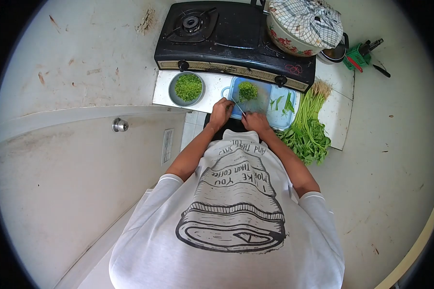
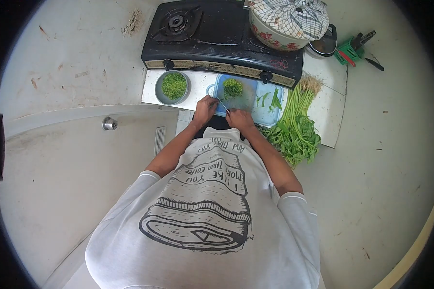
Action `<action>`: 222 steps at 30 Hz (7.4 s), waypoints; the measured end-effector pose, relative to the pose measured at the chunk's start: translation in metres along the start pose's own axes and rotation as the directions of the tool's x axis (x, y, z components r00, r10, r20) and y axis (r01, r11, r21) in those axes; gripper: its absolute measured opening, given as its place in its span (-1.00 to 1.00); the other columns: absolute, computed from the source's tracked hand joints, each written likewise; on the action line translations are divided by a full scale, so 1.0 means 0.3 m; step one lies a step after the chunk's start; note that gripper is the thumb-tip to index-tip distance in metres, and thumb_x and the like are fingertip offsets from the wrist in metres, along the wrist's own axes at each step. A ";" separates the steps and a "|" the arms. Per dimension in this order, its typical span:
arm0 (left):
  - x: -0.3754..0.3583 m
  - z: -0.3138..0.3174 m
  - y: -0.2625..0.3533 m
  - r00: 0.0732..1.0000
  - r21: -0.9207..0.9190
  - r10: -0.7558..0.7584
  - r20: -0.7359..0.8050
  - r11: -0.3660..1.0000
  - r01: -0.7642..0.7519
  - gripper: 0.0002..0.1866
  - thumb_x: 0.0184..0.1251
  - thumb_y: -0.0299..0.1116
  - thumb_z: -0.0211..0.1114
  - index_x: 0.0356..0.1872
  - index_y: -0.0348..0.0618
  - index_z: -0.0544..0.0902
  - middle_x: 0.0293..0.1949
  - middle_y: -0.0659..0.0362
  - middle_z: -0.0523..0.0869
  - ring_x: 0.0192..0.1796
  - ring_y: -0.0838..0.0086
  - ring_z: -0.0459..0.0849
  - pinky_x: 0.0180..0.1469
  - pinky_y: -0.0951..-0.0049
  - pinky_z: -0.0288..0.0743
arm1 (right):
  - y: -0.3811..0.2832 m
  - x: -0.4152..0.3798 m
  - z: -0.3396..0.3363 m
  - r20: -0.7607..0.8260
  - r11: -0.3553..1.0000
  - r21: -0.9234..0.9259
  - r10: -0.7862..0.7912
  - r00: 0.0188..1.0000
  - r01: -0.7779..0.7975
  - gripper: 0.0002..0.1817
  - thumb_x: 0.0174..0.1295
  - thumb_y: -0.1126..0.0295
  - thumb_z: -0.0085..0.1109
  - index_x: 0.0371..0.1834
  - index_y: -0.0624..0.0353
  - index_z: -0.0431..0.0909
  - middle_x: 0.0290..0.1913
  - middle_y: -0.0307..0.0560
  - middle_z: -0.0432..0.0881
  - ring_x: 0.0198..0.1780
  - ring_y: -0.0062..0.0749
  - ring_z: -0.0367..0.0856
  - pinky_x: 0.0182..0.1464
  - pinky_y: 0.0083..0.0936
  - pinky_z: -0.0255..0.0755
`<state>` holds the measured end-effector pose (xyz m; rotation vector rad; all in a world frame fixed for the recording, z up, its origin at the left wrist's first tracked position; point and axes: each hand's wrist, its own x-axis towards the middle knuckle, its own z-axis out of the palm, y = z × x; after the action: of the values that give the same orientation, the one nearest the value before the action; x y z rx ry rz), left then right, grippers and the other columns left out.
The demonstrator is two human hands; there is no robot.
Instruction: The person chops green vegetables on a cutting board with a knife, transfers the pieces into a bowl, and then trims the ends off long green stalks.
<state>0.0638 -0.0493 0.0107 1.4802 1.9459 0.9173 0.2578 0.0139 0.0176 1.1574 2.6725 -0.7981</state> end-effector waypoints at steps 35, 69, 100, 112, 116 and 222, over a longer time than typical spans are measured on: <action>-0.022 0.003 -0.011 0.999 -0.049 0.013 -0.053 0.999 -0.016 -0.82 0.25 -0.61 0.40 -0.14 -0.24 0.80 -0.15 -0.06 0.74 -0.11 0.03 0.78 -0.02 0.20 0.65 | 0.025 0.014 0.015 -0.012 1.000 0.001 -0.005 1.000 0.005 -0.54 0.47 0.05 0.06 -0.29 0.22 0.75 -0.39 0.27 0.76 -0.32 0.21 0.79 -0.15 0.02 0.67; -0.012 0.005 0.002 0.998 -0.020 -0.044 -0.036 0.999 0.043 -0.87 0.25 -0.55 0.38 -0.21 -0.23 0.80 -0.28 0.01 0.76 -0.24 0.18 0.78 -0.13 0.28 0.62 | 0.016 0.034 0.027 0.004 0.999 0.016 -0.046 0.999 0.046 -0.58 0.43 0.10 0.11 -0.26 0.28 0.71 -0.32 0.31 0.77 -0.26 0.20 0.80 -0.12 0.05 0.66; 0.041 -0.006 -0.010 0.969 0.234 0.223 0.109 0.941 -0.243 -0.87 0.28 -0.50 0.38 -0.17 -0.17 0.77 -0.20 0.02 0.79 -0.09 0.07 0.73 0.02 0.16 0.63 | 0.067 -0.003 -0.041 0.035 0.994 0.052 0.095 0.995 -0.097 -0.56 0.43 0.01 0.10 -0.17 0.21 0.72 -0.30 0.31 0.76 -0.23 0.24 0.78 -0.08 0.08 0.66; 0.048 0.047 -0.004 0.999 0.088 0.023 -0.027 0.996 -0.020 -0.90 0.24 -0.45 0.42 -0.24 -0.13 0.81 -0.22 0.04 0.75 -0.04 0.06 0.71 0.07 0.16 0.59 | 0.057 -0.009 -0.053 0.012 0.998 0.062 0.031 0.999 -0.031 -0.56 0.43 0.04 0.11 -0.23 0.22 0.74 -0.34 0.30 0.76 -0.25 0.23 0.78 -0.09 0.06 0.67; 0.044 0.038 0.010 1.000 0.079 0.001 -0.021 0.997 0.000 -0.91 0.23 -0.47 0.43 -0.25 -0.13 0.81 -0.21 0.05 0.75 -0.04 0.07 0.71 0.08 0.16 0.59 | 0.051 -0.001 -0.032 0.016 1.000 0.018 0.009 1.000 -0.009 -0.56 0.45 0.07 0.07 -0.24 0.23 0.76 -0.31 0.27 0.78 -0.21 0.16 0.81 -0.08 0.04 0.67; 0.002 0.010 -0.008 0.998 0.107 0.060 -0.018 0.993 -0.058 -0.91 0.23 -0.45 0.43 -0.26 -0.12 0.80 -0.24 0.08 0.78 -0.12 0.12 0.73 -0.01 0.17 0.62 | 0.012 0.007 0.001 0.005 1.000 -0.024 -0.008 1.000 0.008 -0.62 0.50 0.17 0.00 -0.17 0.32 0.59 -0.37 0.28 0.78 -0.27 0.13 0.83 -0.14 0.03 0.69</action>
<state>0.0645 -0.0484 0.0070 1.6019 2.0034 0.8694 0.2589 0.0172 0.0152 1.1382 2.6769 -0.7664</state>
